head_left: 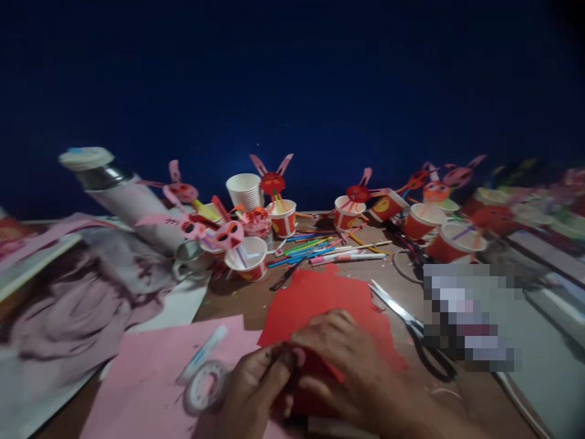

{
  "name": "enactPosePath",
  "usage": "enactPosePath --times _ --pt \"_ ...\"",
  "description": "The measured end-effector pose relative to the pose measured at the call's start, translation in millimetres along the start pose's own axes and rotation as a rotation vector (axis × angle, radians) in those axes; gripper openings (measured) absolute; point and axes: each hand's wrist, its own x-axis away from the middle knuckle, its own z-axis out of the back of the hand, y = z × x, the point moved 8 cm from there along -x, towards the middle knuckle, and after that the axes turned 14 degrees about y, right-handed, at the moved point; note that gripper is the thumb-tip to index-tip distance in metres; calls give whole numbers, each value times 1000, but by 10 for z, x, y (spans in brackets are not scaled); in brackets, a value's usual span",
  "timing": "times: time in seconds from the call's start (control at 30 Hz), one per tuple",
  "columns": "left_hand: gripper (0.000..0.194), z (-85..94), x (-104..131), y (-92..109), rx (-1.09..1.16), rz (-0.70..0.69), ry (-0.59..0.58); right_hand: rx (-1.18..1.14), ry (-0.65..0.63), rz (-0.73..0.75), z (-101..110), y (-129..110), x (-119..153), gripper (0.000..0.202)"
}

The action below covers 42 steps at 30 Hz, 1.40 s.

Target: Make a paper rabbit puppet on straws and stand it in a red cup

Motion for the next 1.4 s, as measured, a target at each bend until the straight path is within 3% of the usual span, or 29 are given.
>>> enactPosePath --times 0.13,0.27,0.5,0.67,0.83,1.0,1.1,1.17,1.3,1.4 --pt "32 -63 64 179 -38 -76 -40 -20 96 -5 35 46 33 27" --pt "30 -92 135 390 -144 -195 -37 -23 143 -226 18 229 53 26" --pt "20 -86 144 367 -143 -201 -22 50 99 -333 -60 436 172 25" --pt "26 -91 125 319 1 -145 -36 94 159 -210 -71 446 173 26" --pt "16 -29 92 251 0 -138 39 86 225 -55 -101 212 146 23" --pt "15 46 150 385 -15 -189 110 71 234 -6 1 122 91 19" --pt "11 248 257 573 112 -234 145 83 175 -68 -11 178 -17 14" --pt "12 509 345 704 256 -318 186 52 80 -32 -173 113 -138 13" --pt "14 1223 486 716 468 -405 412 38 -97 231 -754 -253 -424 17" --pt "13 1602 559 608 588 -399 528 80 -269 399 -1256 -456 -565 18"
